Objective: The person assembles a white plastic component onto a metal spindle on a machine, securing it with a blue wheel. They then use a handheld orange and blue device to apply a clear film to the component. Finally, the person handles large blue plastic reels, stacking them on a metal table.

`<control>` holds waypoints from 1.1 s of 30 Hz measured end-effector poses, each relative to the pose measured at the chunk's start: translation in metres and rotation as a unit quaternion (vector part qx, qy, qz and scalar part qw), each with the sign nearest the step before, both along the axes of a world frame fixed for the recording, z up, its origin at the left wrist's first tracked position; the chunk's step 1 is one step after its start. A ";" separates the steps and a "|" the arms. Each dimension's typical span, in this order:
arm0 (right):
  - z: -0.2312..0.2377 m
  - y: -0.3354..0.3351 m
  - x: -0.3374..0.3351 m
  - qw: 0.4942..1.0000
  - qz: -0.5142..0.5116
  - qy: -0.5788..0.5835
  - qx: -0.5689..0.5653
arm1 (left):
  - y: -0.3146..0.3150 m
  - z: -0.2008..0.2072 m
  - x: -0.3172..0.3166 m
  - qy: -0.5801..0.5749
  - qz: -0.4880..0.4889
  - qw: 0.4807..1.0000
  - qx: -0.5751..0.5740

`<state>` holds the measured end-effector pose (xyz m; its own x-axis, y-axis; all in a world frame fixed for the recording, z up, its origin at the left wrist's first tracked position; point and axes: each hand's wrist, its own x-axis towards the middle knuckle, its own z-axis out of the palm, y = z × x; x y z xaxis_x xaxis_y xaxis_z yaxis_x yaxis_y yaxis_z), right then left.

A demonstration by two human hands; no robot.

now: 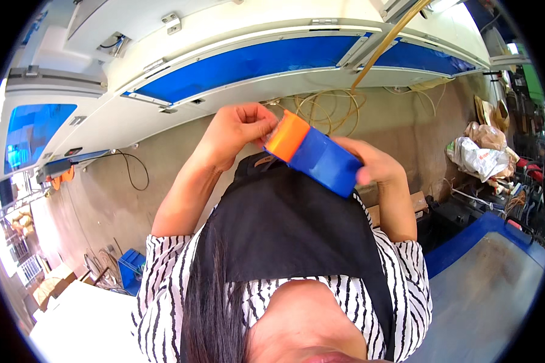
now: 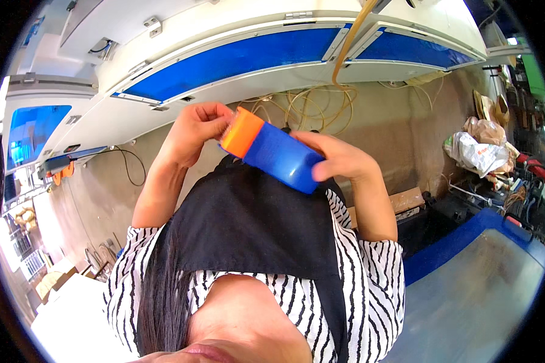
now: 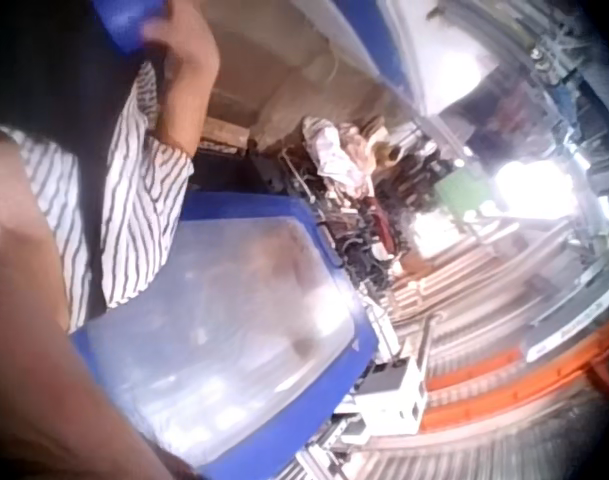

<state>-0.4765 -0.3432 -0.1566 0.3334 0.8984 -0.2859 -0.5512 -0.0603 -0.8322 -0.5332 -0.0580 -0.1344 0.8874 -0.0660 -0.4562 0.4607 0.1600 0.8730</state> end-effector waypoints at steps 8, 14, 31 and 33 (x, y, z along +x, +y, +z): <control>0.020 0.006 -0.015 0.939 -0.051 -0.282 -0.189 | 0.019 0.014 -0.009 -0.128 0.156 0.979 0.024; 0.031 0.004 -0.012 0.894 -0.046 -0.385 -0.226 | 0.015 0.028 -0.015 -0.189 0.191 0.959 0.091; -0.042 0.008 -0.005 0.704 -0.061 -0.511 -0.489 | -0.059 0.044 -0.012 -0.427 0.152 0.839 0.302; -0.051 -0.015 -0.004 0.791 -0.142 -0.459 -0.379 | -0.041 0.018 -0.005 -0.295 0.174 0.938 0.054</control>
